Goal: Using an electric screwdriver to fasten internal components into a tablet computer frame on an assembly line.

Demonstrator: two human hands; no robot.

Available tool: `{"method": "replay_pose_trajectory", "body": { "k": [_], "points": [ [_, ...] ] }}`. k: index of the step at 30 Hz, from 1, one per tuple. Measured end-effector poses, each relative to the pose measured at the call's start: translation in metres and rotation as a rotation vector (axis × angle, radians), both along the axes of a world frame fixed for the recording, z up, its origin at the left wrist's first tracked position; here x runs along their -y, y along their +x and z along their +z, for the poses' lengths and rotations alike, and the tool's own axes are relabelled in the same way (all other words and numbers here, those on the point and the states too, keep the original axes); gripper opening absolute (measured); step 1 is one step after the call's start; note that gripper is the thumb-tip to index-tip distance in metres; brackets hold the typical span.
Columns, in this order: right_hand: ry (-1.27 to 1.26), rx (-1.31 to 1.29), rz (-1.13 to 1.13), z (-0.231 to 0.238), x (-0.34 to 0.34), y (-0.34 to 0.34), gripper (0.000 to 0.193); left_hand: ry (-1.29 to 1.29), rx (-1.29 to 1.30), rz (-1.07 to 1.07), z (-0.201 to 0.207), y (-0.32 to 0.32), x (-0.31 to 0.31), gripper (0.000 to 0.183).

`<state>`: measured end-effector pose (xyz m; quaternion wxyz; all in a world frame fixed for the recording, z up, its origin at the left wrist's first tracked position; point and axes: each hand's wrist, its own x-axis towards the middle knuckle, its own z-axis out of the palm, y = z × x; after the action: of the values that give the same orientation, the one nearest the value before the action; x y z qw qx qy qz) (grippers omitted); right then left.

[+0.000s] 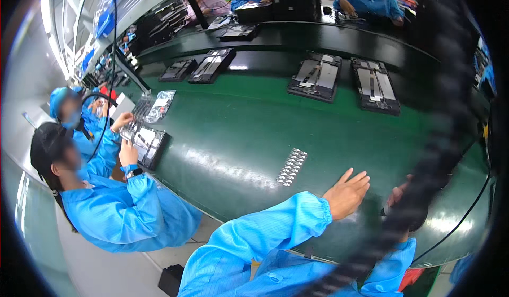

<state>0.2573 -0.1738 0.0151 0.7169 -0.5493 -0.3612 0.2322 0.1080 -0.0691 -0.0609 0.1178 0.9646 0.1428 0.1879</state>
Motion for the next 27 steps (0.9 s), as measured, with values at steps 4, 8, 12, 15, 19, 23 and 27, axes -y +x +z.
{"method": "replay_pose_trajectory", "body": {
  "k": [4,8,12,15,19,23,27],
  "points": [
    [0.010,0.088,-0.080,-0.004,-0.002,0.001,0.042,-0.055,0.008,-0.017,0.014,0.001,0.004,0.041],
    [0.030,0.063,-0.155,-0.006,-0.006,-0.010,0.042,-0.076,0.005,-0.042,0.015,-0.006,0.002,0.040],
    [0.011,0.024,-0.252,-0.025,0.005,0.011,0.043,-0.118,0.026,-0.076,0.019,0.007,0.006,0.036],
    [-0.068,0.012,-0.275,-0.011,0.002,0.001,0.042,-0.208,0.038,-0.083,0.016,0.007,0.002,0.036],
    [0.001,0.026,-0.254,-0.007,-0.009,-0.010,0.043,-0.154,0.058,-0.040,0.021,0.000,-0.005,0.034],
    [0.148,0.023,-0.203,-0.008,0.001,-0.005,0.041,-0.138,0.072,-0.089,0.025,0.006,-0.003,0.035],
    [0.017,0.022,-0.302,0.001,-0.008,-0.018,0.037,-0.116,0.065,-0.073,0.020,0.004,-0.002,0.035]
  ]
}}
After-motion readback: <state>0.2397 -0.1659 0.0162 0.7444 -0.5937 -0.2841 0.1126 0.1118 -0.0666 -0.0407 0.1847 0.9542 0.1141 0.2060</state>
